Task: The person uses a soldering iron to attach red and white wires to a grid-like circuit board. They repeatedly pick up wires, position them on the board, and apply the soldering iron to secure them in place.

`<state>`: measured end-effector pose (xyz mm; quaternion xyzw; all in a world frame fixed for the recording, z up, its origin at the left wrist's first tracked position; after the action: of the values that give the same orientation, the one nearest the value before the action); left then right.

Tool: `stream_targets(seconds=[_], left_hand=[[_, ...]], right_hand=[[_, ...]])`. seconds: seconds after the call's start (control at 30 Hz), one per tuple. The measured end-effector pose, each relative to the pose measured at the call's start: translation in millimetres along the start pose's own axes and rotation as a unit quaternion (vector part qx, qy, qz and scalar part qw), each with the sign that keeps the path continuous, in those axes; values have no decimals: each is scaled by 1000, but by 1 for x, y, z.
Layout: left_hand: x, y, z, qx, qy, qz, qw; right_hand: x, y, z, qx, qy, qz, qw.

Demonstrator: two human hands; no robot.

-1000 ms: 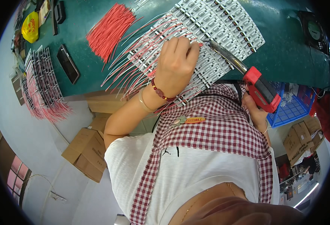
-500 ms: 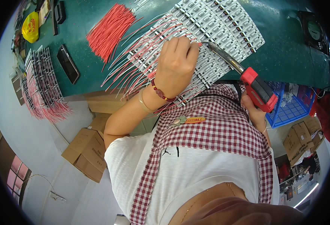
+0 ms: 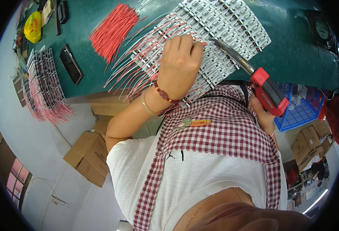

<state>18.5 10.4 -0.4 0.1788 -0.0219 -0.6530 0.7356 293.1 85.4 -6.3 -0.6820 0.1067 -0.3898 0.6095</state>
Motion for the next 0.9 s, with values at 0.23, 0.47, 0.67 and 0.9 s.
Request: stream_targets(seconds=[0.23,0.47,0.67,0.9], left_hand=[[19,-10,27,-1,-24,54,998],[62,-46,93,-114,6,216,970],[20,-2,33,65,52,40,996],[4,1,-7,64,52,7,997]], right_hand=[[-2,0,2,3,-20,-15,1000],[-7,-1,2,-42,33,23,998],[-11,-3,3,-60,-18,27,998],[1,9,3,-6,0,9,1000]])
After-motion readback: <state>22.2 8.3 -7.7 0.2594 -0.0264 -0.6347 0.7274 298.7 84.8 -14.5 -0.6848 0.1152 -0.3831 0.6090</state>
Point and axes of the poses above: each hand's wrist, its own x-axis away from the middle knuckle, its own z-axis out of the back of the hand, y = z × x, the point moved 1 cm from there along -x, towards the middle knuckle, and after that the axes turned 7 degrees about -y, right-handed, at the moved point
